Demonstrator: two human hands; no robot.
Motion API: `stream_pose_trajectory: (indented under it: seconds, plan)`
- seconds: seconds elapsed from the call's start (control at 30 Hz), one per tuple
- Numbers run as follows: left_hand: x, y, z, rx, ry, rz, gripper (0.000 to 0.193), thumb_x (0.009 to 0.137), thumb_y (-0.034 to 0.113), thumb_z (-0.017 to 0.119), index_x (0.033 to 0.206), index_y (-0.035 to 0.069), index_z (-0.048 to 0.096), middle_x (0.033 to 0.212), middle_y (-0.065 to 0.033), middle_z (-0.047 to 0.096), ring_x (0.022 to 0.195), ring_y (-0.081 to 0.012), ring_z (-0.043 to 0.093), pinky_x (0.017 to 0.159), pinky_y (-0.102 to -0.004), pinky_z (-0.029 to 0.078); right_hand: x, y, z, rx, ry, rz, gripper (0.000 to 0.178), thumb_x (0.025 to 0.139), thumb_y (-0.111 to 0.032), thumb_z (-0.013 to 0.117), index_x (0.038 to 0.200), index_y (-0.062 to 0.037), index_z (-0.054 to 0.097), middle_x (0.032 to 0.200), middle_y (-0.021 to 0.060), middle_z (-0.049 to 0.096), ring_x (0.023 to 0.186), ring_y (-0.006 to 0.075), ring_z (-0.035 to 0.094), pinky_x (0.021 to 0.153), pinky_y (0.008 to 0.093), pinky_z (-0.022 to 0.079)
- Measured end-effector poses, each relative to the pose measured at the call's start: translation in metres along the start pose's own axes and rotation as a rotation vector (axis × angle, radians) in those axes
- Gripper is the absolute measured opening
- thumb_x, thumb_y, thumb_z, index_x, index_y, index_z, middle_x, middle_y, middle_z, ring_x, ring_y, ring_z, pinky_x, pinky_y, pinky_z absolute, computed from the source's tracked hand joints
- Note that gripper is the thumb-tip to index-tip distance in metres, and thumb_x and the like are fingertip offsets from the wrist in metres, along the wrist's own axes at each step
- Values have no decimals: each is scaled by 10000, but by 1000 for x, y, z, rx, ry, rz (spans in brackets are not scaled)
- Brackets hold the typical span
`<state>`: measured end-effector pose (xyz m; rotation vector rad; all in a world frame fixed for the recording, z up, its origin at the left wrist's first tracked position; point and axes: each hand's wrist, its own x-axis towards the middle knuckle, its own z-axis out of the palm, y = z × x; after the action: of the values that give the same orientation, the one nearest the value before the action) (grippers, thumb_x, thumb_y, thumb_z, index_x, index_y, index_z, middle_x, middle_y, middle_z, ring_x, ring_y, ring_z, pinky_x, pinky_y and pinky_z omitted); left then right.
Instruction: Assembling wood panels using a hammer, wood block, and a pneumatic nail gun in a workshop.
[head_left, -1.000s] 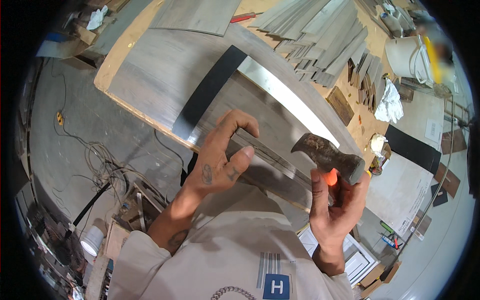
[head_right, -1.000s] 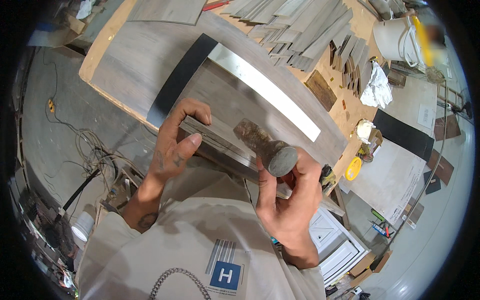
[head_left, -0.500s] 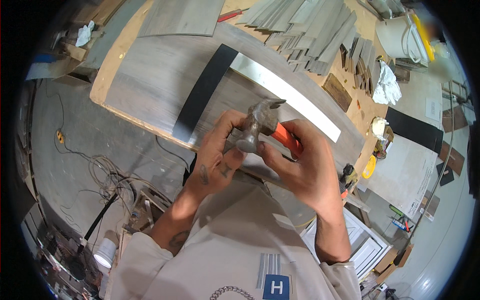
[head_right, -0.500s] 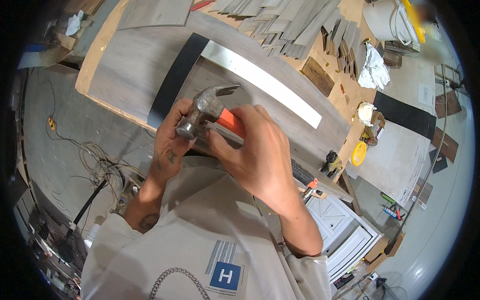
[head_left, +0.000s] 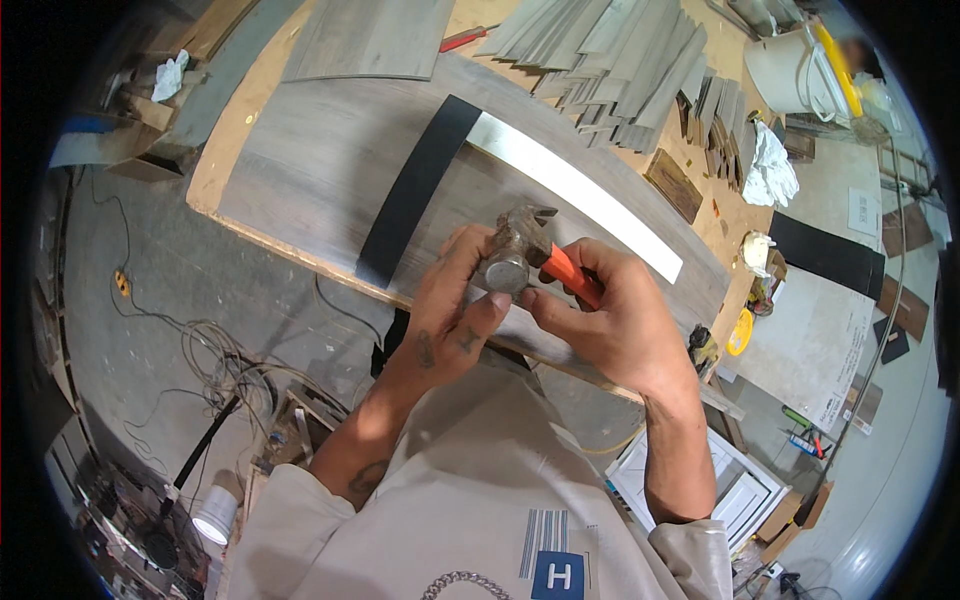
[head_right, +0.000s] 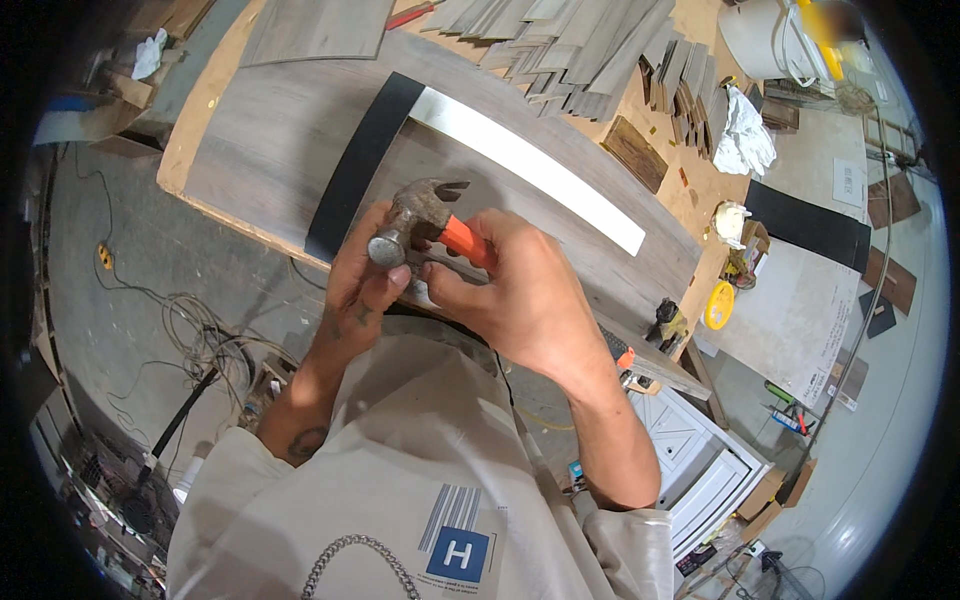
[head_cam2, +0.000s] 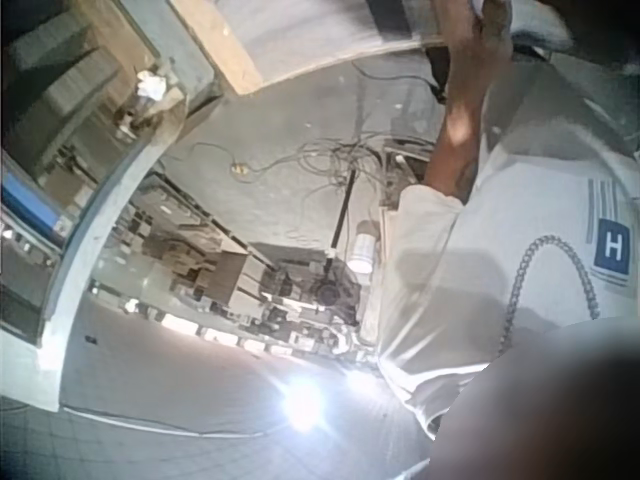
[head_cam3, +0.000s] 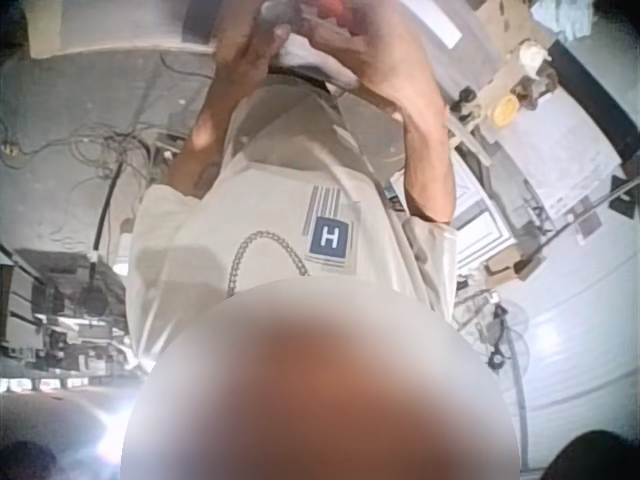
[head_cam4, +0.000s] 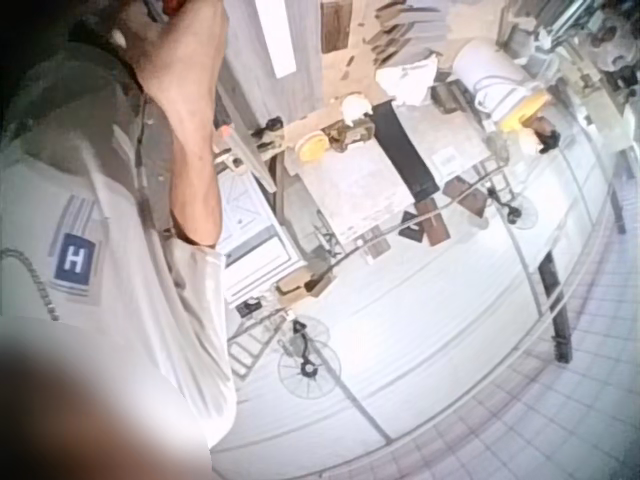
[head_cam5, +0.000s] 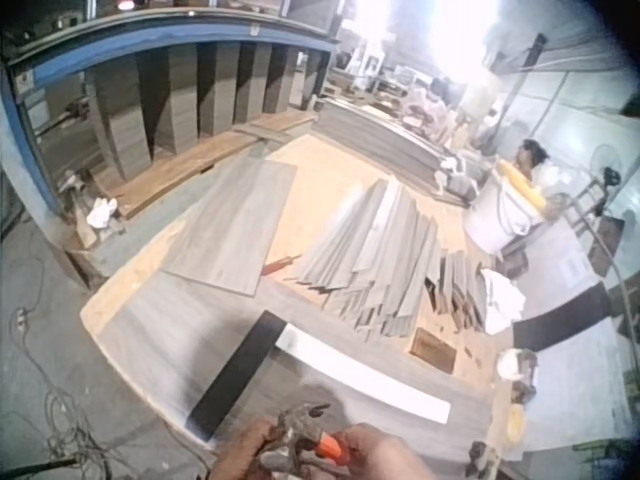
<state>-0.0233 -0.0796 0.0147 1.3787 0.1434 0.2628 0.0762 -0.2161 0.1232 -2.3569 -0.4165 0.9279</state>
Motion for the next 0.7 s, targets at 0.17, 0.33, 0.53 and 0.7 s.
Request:
stream_pose_trajectory:
  seconds: [0.17, 0.33, 0.53, 0.7]
  plan:
    - [-1, -2, -2, 14, 9, -21, 427, 927, 363, 538, 1131, -11, 540, 981, -163, 526, 918, -301, 503, 871, -382, 421, 3, -4, 0, 23, -15, 35, 356, 759, -226, 757, 754, 57, 541, 618, 167, 484, 582, 237, 462, 577, 399, 421]
    - [3, 2, -4, 105, -7, 0, 497, 940, 447, 526, 1134, -11, 536, 989, -173, 525, 914, -326, 504, 861, -404, 418, 4, -8, 1, -15, 15, 28, 331, 731, -203, 746, 734, 48, 531, 611, 165, 462, 572, 239, 439, 563, 396, 411]
    - [-5, -4, -2, 233, 71, 87, 616, 946, 550, 499, 1179, -20, 509, 1006, -197, 521, 927, -383, 505, 873, -440, 416, 0, -12, -1, -91, -27, 56, 236, 766, -182, 757, 806, -1, 611, 629, -12, 400, 609, 85, 370, 536, 288, 336]
    - [-5, -6, -2, 139, -9, 26, 676, 957, 614, 451, 1196, -17, 500, 1019, -207, 513, 956, -407, 505, 870, -458, 422, -4, -11, 5, -58, 105, -67, 267, 731, -188, 757, 805, 12, 596, 595, 75, 425, 564, 155, 402, 544, 341, 373]
